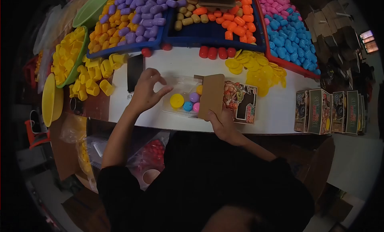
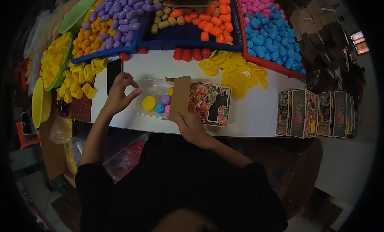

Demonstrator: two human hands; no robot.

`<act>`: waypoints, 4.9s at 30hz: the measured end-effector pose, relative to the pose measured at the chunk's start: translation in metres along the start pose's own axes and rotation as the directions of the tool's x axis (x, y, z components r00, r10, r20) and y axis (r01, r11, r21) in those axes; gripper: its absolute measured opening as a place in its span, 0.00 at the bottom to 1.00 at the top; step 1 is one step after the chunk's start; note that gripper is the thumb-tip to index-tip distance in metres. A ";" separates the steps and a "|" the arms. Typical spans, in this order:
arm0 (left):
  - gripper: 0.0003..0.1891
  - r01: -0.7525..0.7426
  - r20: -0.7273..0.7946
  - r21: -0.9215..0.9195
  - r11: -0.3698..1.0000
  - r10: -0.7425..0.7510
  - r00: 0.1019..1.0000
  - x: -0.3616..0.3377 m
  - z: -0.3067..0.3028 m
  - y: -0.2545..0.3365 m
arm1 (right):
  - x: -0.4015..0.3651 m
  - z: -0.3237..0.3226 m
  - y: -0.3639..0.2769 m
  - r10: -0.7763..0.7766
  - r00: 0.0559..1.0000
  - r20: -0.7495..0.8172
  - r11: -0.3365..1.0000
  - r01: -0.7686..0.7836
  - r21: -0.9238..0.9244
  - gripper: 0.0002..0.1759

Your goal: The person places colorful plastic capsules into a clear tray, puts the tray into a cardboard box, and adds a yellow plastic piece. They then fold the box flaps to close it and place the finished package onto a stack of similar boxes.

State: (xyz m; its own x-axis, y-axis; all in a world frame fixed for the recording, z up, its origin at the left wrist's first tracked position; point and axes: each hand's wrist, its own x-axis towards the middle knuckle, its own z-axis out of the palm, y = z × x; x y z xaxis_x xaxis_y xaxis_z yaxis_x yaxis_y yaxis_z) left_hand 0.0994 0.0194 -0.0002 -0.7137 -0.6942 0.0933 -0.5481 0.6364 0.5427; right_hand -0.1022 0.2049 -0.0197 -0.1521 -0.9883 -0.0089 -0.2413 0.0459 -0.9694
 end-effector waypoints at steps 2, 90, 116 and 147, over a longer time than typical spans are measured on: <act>0.21 0.059 0.122 0.010 0.998 -0.060 0.991 -0.008 -0.002 0.000 | 0.001 0.000 0.004 -0.041 0.999 0.002 0.998 0.041 -0.057 0.09; 0.26 -0.049 0.219 -0.260 0.965 0.108 0.970 0.020 0.066 0.077 | 0.014 -0.056 0.021 -0.359 0.931 0.073 0.794 0.346 -0.499 0.19; 0.30 0.209 0.035 -0.810 0.547 -0.310 0.950 -0.006 -0.016 0.139 | -0.028 -0.039 -0.056 -0.633 0.762 0.136 0.531 0.556 -0.639 0.33; 0.33 -0.597 0.188 0.070 0.799 0.577 0.795 0.087 0.019 0.155 | 0.013 -0.147 -0.054 -0.268 0.944 0.191 0.553 0.313 -0.772 0.32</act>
State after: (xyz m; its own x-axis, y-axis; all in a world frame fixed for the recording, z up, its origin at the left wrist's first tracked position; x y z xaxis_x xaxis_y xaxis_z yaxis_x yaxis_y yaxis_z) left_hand -0.0558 0.0639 0.0755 -0.9655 -0.1213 0.2305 -0.0425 0.9464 0.3201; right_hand -0.2320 0.2109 0.0685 0.1044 -0.9733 0.2046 -0.9209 -0.1723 -0.3497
